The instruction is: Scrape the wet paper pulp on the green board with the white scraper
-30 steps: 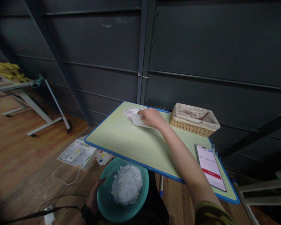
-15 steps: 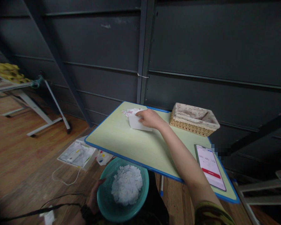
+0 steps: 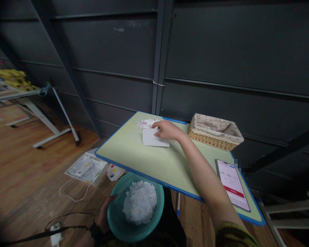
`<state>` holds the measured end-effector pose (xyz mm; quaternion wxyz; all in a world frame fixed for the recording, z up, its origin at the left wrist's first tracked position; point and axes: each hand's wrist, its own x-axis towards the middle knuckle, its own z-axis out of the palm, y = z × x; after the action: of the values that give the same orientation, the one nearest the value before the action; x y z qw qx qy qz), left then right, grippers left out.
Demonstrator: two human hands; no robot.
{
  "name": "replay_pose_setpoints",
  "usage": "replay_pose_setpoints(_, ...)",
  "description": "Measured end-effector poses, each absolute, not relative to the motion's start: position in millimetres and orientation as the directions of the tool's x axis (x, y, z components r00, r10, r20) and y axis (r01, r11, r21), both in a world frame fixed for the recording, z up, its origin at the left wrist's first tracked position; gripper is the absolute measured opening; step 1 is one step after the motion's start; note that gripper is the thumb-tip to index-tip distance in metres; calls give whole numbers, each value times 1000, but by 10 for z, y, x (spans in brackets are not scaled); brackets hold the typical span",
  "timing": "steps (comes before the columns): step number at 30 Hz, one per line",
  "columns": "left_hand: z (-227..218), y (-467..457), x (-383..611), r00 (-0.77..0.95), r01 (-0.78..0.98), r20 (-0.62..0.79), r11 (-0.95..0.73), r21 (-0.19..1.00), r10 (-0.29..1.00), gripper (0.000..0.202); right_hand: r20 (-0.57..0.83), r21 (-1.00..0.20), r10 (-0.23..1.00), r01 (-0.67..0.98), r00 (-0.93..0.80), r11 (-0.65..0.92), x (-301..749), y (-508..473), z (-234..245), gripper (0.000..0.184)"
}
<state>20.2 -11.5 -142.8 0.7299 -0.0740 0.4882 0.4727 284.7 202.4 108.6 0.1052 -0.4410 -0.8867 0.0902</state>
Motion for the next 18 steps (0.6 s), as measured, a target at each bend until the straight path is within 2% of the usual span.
replay_pose_setpoints(5,-1448,-130,190,78,-763,-759,529,372,646,46,105,-235,796,763,-597,603,2854,2043,1065,33)
replay_pose_setpoints(12,-1427,-139,189,74,-747,-747,533,397,661,42,81,-315,753,700,-653,641,2846,2046,1049,37)
replay_pose_setpoints(18,-1308,-151,215,52,-717,-733,536,445,678,28,34,-304,703,663,-710,685,2834,1993,1088,34)
